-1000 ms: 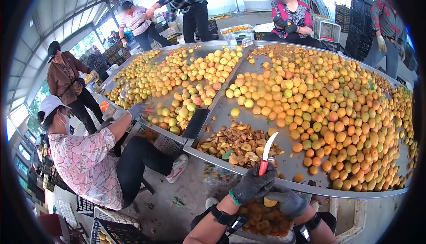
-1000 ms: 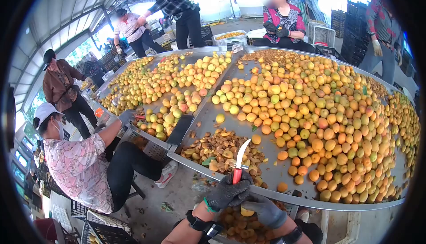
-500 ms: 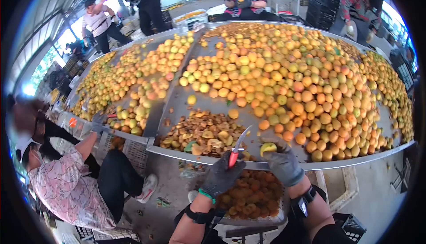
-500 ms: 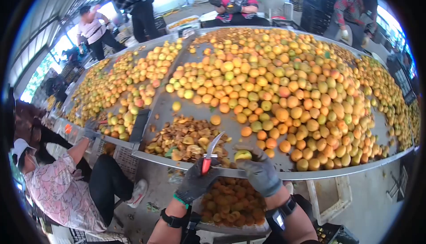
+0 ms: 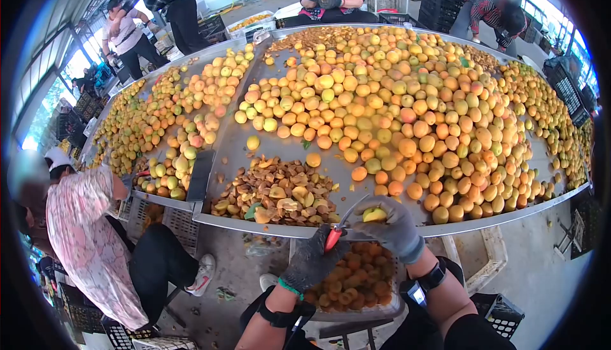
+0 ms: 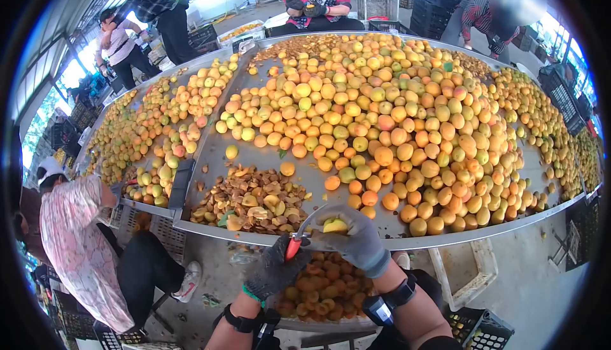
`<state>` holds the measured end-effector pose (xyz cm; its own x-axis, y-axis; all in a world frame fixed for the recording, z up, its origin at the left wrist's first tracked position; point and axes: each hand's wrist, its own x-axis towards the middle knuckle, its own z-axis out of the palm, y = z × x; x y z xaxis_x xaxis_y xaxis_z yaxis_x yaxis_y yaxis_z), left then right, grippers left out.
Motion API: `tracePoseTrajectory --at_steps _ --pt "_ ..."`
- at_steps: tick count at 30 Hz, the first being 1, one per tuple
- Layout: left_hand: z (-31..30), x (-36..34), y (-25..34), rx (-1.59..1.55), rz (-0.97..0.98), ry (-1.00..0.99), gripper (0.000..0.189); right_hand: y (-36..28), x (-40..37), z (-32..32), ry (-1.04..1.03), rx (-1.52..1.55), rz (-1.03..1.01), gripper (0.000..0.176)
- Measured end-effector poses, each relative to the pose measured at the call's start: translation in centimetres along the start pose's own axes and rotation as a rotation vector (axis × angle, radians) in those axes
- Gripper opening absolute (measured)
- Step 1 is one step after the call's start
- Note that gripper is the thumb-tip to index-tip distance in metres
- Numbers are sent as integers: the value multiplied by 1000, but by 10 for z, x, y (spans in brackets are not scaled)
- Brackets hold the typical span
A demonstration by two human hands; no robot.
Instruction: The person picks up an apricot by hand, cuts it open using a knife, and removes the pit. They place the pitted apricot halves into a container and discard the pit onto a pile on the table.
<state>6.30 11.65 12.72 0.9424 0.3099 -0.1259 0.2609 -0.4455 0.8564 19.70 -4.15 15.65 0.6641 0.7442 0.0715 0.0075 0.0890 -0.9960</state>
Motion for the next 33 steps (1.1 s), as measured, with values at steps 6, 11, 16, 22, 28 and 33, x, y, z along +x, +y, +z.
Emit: tracePoseTrajectory --at_steps 6,11,16,22,28,33 --pt "-19 -3 36 170 -77 -41 42 7 -4 -7 -190 -286 -65 18" --pt "-1 5 12 -678 165 17 23 29 -15 27 -318 -14 246 25" --pt "-22 1 16 -824 75 -134 15 53 -28 34 -314 -69 209 26" --pt "-36 -7 16 -914 52 -99 12 34 -23 47 -328 270 572 25" --pt "-32 -5 13 -1085 37 15 10 20 -26 74 -248 260 534 21" --pt "-21 6 10 -1168 132 198 11 15 -16 74 -223 -139 266 21"
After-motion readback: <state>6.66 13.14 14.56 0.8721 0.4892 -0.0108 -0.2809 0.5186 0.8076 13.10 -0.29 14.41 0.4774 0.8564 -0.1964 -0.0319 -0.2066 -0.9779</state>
